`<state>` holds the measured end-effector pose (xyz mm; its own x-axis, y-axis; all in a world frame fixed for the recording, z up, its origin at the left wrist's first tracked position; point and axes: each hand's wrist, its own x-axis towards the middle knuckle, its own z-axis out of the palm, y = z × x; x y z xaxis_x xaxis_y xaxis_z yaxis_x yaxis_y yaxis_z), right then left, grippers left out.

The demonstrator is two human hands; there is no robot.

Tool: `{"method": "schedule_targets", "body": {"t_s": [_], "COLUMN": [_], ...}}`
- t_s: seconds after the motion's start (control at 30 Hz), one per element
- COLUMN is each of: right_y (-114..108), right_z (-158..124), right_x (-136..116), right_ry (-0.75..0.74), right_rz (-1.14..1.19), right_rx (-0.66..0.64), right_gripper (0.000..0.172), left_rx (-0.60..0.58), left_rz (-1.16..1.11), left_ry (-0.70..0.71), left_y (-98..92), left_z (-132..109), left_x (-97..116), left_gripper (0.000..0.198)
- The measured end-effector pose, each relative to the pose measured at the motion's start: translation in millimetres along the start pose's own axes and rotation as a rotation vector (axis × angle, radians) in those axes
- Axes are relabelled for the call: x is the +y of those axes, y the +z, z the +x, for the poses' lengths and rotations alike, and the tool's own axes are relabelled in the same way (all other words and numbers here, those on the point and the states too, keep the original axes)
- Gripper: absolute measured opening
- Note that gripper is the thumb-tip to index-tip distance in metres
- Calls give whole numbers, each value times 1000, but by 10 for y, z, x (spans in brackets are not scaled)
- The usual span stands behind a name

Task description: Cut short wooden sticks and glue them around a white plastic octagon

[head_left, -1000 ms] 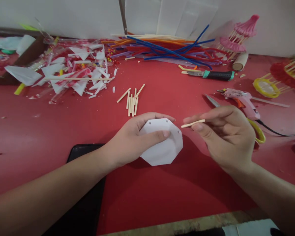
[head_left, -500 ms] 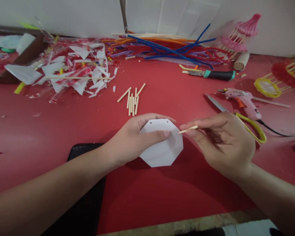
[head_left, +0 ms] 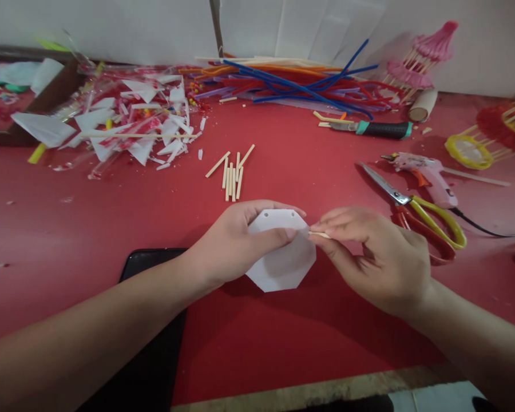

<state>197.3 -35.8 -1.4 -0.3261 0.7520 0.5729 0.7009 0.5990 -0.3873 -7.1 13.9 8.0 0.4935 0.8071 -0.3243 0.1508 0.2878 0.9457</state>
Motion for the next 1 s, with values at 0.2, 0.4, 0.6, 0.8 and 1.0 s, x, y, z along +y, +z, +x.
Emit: {"method": "schedule_targets", "body": {"t_s": [0.2,0.4,0.6,0.8,1.0], "right_y": [-7,28,43,-5,33], "right_z": [-27,-13,-10,-5,-8], "right_x": [-13,-9,3,-11,22], "right_ry": [-12,-15,38,18,69], "right_rz": [-41,-20,75,74,190], "right_rx": [-8,36,58,11,54], "right_gripper": [21,20,19,23,18], "left_rx": [1,0,-3,26,14], "left_rz": [-71,-108,-119,-142,-188], "left_ry": [-25,-29,-18,-30,-73], "left_y": [-2,5,12,7,22], "left_z": [6,-4,4,-5,3], "left_x": [2,7,-11,-26,0], "left_gripper": [32,28,26,26,27]}}
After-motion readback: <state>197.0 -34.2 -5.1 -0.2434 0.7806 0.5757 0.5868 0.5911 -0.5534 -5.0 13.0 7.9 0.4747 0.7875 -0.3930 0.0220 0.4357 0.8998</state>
